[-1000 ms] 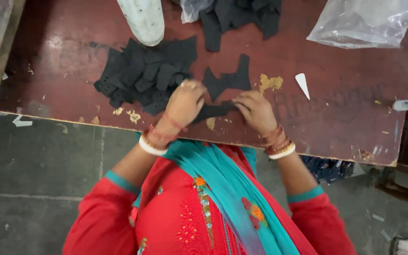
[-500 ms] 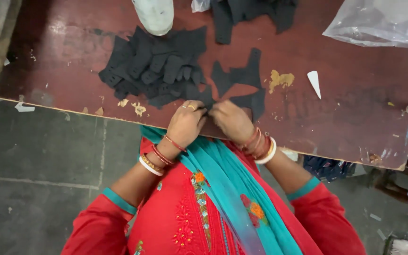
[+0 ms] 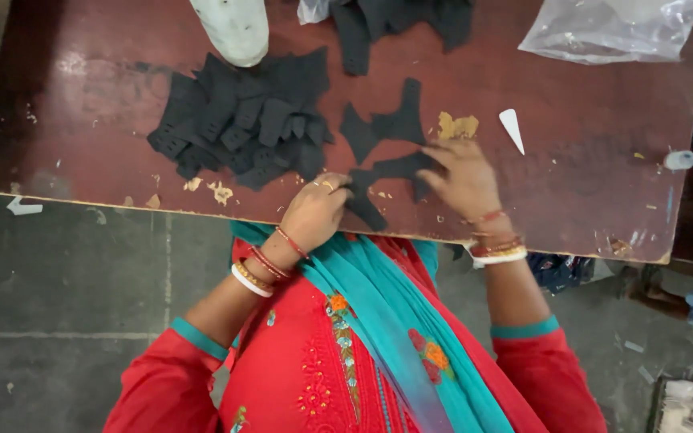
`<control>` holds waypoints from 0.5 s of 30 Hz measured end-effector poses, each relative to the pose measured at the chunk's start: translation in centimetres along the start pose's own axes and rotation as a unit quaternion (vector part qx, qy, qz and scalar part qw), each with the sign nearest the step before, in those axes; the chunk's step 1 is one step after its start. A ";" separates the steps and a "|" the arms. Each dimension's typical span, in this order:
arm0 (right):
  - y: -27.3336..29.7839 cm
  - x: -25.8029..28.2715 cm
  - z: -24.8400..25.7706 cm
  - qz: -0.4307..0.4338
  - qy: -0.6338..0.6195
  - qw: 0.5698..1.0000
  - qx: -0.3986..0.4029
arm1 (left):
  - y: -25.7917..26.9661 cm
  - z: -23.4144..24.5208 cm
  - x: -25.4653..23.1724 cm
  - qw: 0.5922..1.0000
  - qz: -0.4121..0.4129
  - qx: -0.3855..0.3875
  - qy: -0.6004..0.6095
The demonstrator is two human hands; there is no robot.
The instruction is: The person folds small black fabric pieces on a wooden table. They pick up a piece, fold it, and place it into a wooden tray with a green lining. The person repeats this process with multiple pieces.
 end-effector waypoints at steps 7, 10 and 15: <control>1.8 -1.6 -4.0 -0.120 -0.063 0.987 0.082 | -0.8 -0.2 0.1 0.985 0.095 -0.023 -0.145; 0.8 -1.7 -3.8 -0.265 -0.101 0.949 0.139 | -2.6 -0.7 1.4 0.977 0.165 0.023 -0.132; 0.9 -2.1 -3.7 -0.142 -0.071 0.979 0.131 | -2.5 -1.1 2.7 0.972 0.193 0.054 -0.119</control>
Point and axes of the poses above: each hand's wrist, its own y-axis away from the middle knuckle, its own z-axis out of the back of the hand, x = y × z, the point moved 9 cm from there along -y, towards the middle knuckle, and after that the axes turned 15 degrees about -x, right-handed, at the moved point
